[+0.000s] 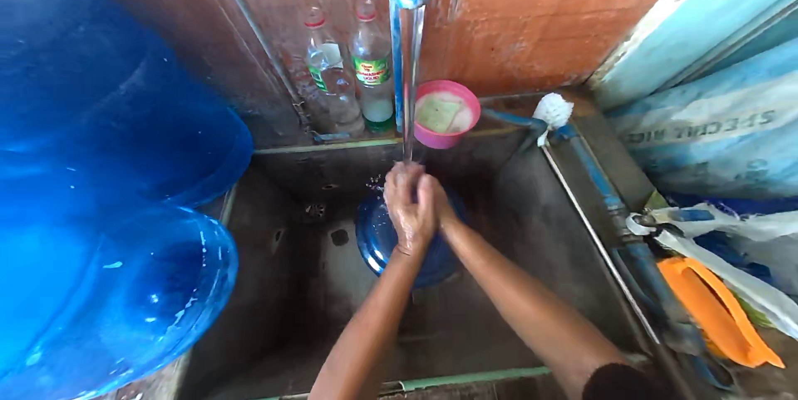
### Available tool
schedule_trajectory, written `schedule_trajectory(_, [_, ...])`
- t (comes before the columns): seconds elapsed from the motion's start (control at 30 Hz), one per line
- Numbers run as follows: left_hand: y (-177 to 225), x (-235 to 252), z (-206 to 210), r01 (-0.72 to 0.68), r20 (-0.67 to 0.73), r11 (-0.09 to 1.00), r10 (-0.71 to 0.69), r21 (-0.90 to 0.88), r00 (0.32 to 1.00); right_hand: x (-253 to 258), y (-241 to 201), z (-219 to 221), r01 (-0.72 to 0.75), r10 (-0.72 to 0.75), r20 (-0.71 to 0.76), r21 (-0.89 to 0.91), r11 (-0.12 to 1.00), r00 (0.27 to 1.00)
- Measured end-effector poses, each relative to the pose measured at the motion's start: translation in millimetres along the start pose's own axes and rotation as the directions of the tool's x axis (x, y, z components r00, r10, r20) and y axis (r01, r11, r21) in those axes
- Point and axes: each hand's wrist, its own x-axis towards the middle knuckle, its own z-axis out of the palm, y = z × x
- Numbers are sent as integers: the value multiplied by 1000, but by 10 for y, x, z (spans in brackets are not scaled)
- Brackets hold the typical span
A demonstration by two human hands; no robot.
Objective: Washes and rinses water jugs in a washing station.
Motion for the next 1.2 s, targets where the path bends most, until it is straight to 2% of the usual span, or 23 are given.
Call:
schedule_trajectory(0.03, [-17, -6, -14, -54, 30, 998, 53, 27, 998, -74, -6, 11, 0, 0, 13, 16, 1000, 1000])
schedule_trajectory(0.07, [-54, 29, -67, -43, 52, 999, 42, 22, 998, -121, -18, 5, 12, -11, 33, -12, 1000, 999])
schedule_trajectory(0.13, [-117, 174, -175, 103, 40, 993, -101, -58, 994, -63, -50, -61, 35, -26, 93, -99, 994, 995])
schedule_trajectory(0.2, [-98, 218, -185, 157, -63, 980, -165, -121, 984, 59, -52, -8, 12, -8, 37, -90, 996, 999])
schedule_trajectory(0.23, [-36, 201, -141, 134, -95, 983, -146, -124, 985, 99, -63, 35, 17, -16, 21, -58, 998, 1000])
schedule_trajectory(0.3, [-5, 143, -89, 47, -62, 988, -56, -146, 996, 73, -54, 136, 34, -34, 19, -31, 999, 999])
schedule_trajectory(0.37, [-102, 226, -185, 135, 30, 980, -132, -150, 991, -3, 50, 184, 192, -186, 55, -170, 966, 981])
schedule_trajectory(0.4, [-151, 314, -249, 234, 115, 958, -217, -167, 969, -14, 113, 175, 305, -291, 92, -266, 915, 952])
schedule_trajectory(0.47, [-187, 413, -291, 408, 299, 907, -361, -109, 883, -21, 235, 109, 429, -428, 100, -420, 800, 898])
schedule_trajectory(0.53, [-202, 377, -199, 397, 433, 915, -385, 66, 815, -27, 346, -95, 450, -515, 25, -526, 722, 857])
schedule_trajectory(0.63, [-453, 259, -7, 52, 626, 926, -293, 373, 723, -102, 601, -733, 363, -514, -81, -616, 699, 854])
schedule_trajectory(0.67, [-517, 222, 68, 5, 643, 911, -294, 411, 707, -173, 652, -955, 343, -505, -101, -619, 706, 857])
schedule_trajectory(0.73, [-515, 206, 231, 64, 622, 929, -294, 365, 726, -363, 671, -1253, 300, -476, -140, -616, 728, 868])
schedule_trajectory(0.8, [-432, 260, 359, 180, 663, 948, -313, 262, 680, -593, 659, -1400, 215, -425, -204, -627, 748, 882])
schedule_trajectory(0.83, [-432, 319, 408, 243, 701, 940, -342, 241, 625, -682, 660, -1449, 163, -399, -251, -631, 758, 882])
schedule_trajectory(0.9, [-610, 399, 470, 347, 767, 890, -438, 295, 469, -833, 689, -1542, 45, -336, -375, -607, 793, 864])
schedule_trajectory(0.93, [-804, 362, 497, 381, 764, 866, -477, 324, 435, -900, 731, -1603, 3, -320, -423, -599, 800, 848])
schedule_trajectory(1.0, [-1302, 179, 507, 374, 695, 826, -559, 421, 453, -1020, 823, -1734, -68, -302, -485, -607, 792, 820])
schedule_trajectory(1.07, [-1812, -33, 426, 423, 485, 731, -676, 535, 555, -1110, 881, -1835, -152, -270, -533, -619, 771, 802])
schedule_trajectory(1.1, [-2067, -139, 381, 538, 328, 673, -728, 507, 602, -1149, 896, -1864, -195, -241, -554, -614, 765, 797])
schedule_trajectory(1.13, [-2256, -222, 318, 710, 220, 593, -803, 380, 553, -1176, 913, -1883, -231, -218, -577, -603, 763, 787])
schedule_trajectory(1.17, [-2373, -282, 238, 862, 197, 446, -892, 240, 407, -1183, 931, -1889, -258, -202, -606, -584, 770, 770])
schedule_trajectory(1.2, [-2469, -363, 157, 945, 203, 301, -941, 127, 272, -1190, 947, -1887, -270, -192, -628, -563, 781, 755])
